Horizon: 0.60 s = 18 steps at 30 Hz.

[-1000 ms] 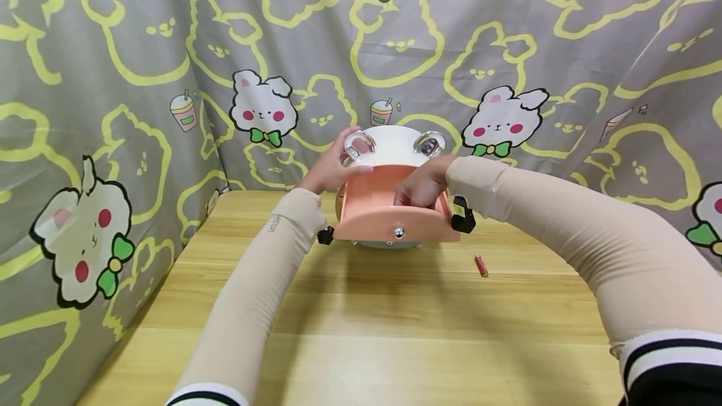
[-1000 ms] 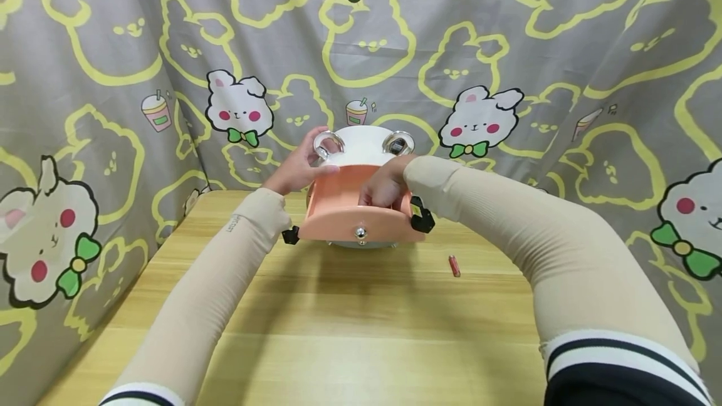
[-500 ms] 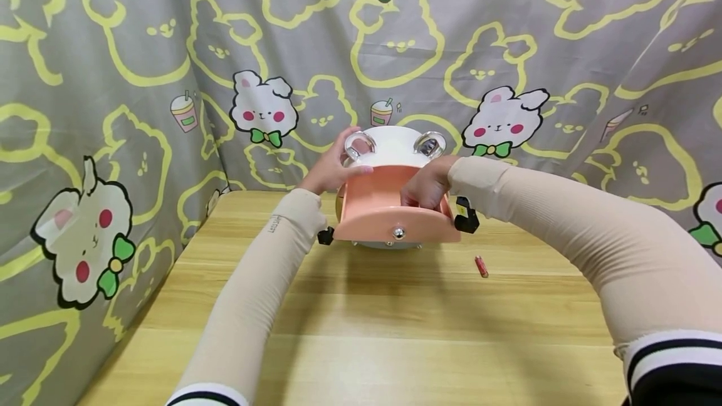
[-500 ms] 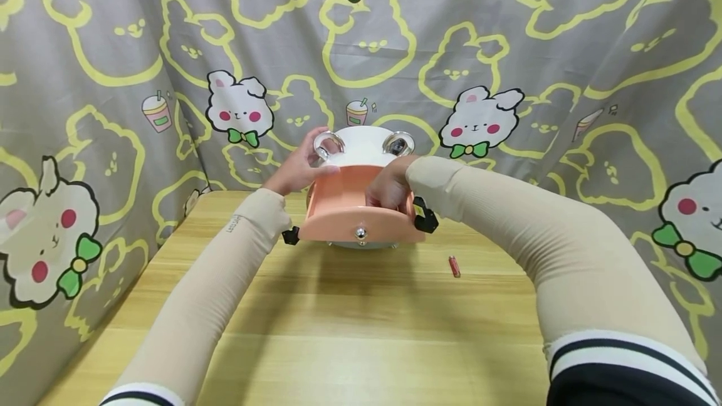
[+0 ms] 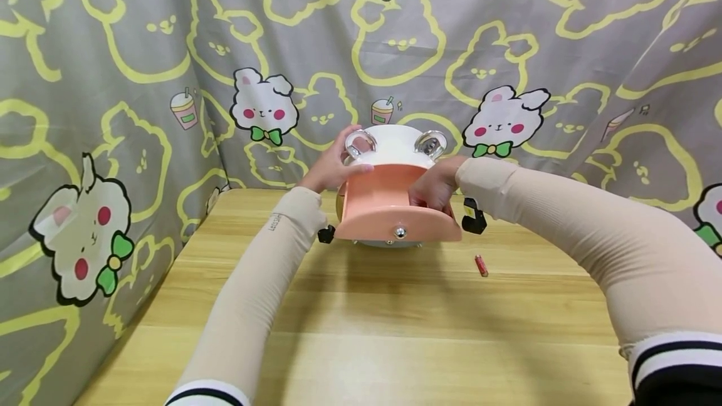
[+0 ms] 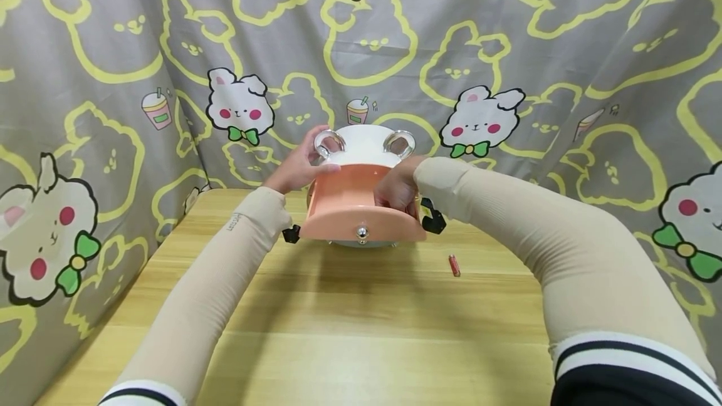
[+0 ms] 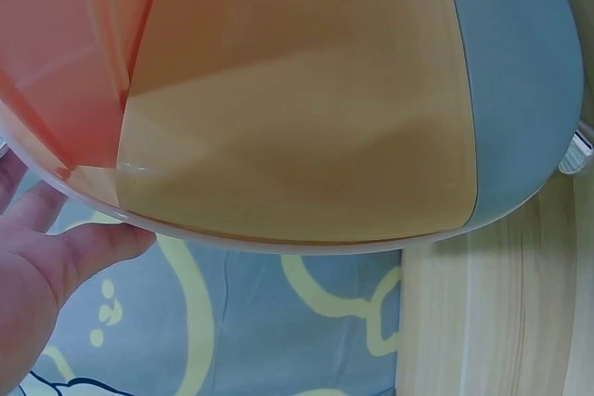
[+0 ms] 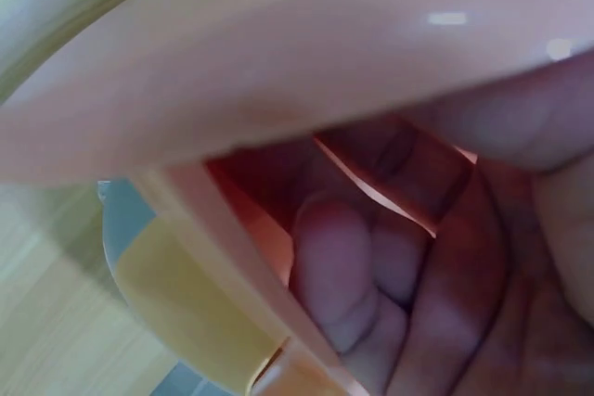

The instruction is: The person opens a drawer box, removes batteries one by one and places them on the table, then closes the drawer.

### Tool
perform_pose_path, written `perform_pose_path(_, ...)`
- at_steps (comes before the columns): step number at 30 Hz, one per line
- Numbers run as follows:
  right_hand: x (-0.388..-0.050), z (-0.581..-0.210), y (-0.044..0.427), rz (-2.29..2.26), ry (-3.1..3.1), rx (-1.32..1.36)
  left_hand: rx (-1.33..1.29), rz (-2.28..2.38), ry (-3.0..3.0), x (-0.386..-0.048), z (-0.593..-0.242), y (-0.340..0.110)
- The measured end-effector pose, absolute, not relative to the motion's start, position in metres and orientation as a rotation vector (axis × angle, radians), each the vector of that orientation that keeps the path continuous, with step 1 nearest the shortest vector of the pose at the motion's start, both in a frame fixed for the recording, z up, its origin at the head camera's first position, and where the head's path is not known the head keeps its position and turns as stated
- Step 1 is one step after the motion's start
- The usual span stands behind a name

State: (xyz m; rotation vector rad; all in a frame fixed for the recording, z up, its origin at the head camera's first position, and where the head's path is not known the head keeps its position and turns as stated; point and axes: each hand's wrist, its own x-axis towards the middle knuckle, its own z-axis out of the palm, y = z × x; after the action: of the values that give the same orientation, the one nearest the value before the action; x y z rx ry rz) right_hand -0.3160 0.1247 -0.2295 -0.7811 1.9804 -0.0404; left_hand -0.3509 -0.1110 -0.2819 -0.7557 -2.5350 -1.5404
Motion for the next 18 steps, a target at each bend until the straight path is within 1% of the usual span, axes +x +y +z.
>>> perform_pose_path(7, -0.319, -0.233, 0.123, -0.001, 1.973, -0.833, -0.785, -1.569, -2.548, -0.321, -0.259, -0.108)
perform_pose_path(15, -0.318, -0.233, 0.124, -0.013, 2.025, -0.793, -0.791, -1.583, -2.547, -0.326, -0.261, -0.108)
perform_pose_path(18, -0.318, -0.232, 0.125, -0.012, 2.036, -0.798, -0.790, -1.608, -2.534, -0.338, -0.270, -0.109)
